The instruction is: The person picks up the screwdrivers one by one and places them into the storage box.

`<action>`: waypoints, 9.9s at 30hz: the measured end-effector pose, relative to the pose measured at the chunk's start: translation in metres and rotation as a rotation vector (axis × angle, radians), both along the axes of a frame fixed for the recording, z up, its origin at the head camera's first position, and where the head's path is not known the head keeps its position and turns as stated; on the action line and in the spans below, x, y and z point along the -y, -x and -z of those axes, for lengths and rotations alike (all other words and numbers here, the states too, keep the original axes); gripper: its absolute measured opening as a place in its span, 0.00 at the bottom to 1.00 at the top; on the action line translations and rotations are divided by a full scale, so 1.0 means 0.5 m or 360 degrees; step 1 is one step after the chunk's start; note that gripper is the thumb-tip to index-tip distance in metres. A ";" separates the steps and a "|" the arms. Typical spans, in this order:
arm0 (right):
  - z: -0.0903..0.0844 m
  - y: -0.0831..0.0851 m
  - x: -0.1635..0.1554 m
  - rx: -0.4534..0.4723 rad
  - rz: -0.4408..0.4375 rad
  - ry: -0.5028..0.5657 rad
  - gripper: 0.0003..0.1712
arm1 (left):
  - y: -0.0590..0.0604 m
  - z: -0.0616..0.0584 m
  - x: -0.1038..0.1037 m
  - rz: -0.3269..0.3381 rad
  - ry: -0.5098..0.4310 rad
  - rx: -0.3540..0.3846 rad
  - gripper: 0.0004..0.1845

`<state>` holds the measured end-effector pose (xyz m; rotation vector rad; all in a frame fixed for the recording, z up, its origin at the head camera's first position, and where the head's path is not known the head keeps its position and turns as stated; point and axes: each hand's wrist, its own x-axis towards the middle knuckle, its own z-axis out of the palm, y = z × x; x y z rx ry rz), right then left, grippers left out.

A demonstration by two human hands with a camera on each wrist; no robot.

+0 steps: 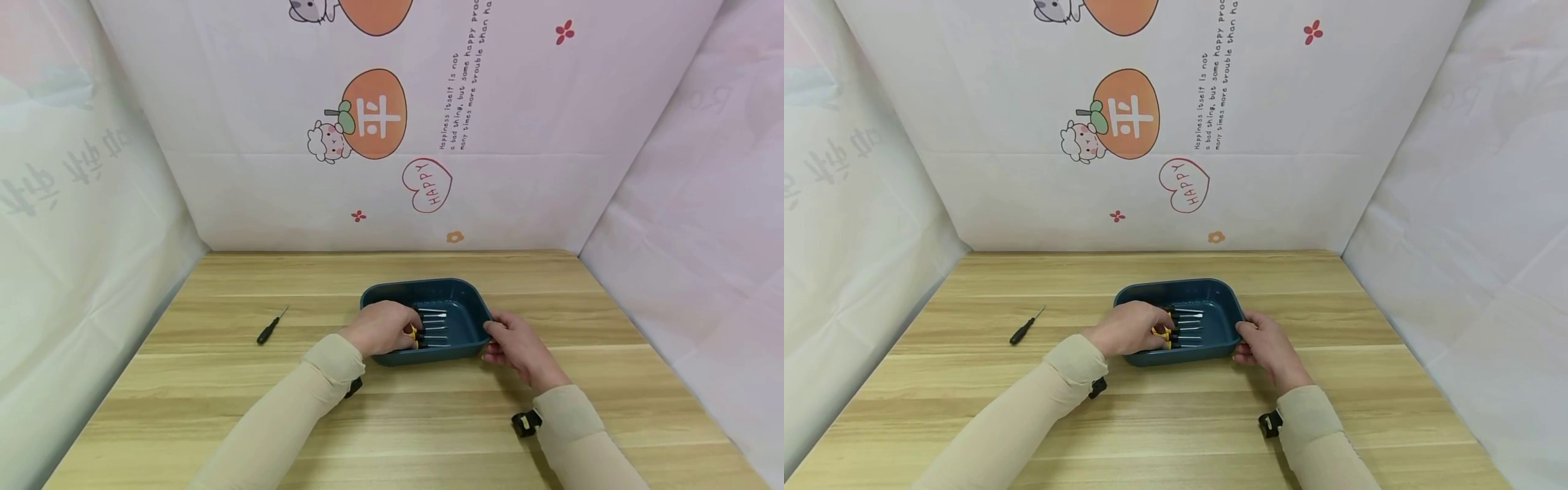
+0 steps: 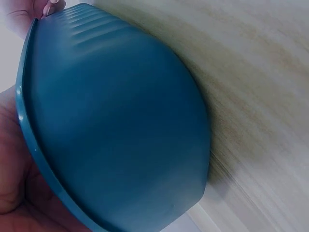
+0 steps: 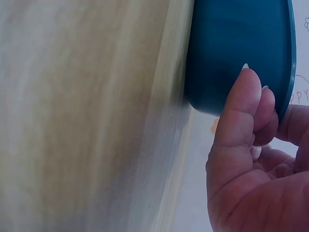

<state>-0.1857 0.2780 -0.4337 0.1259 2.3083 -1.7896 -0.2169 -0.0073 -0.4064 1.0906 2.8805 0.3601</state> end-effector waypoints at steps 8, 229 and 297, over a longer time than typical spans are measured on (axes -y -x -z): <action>0.001 -0.001 0.002 -0.0011 -0.0003 0.0022 0.27 | -0.011 -0.005 0.008 -0.0044 -0.0017 -0.0081 0.24; -0.005 0.000 -0.003 0.0017 -0.0018 -0.0006 0.26 | -0.050 -0.016 0.291 -0.0788 -0.0676 -0.0055 0.13; -0.008 -0.005 -0.001 0.0013 -0.0027 0.0010 0.26 | -0.055 -0.028 0.031 -0.0267 -0.0010 -0.0102 0.07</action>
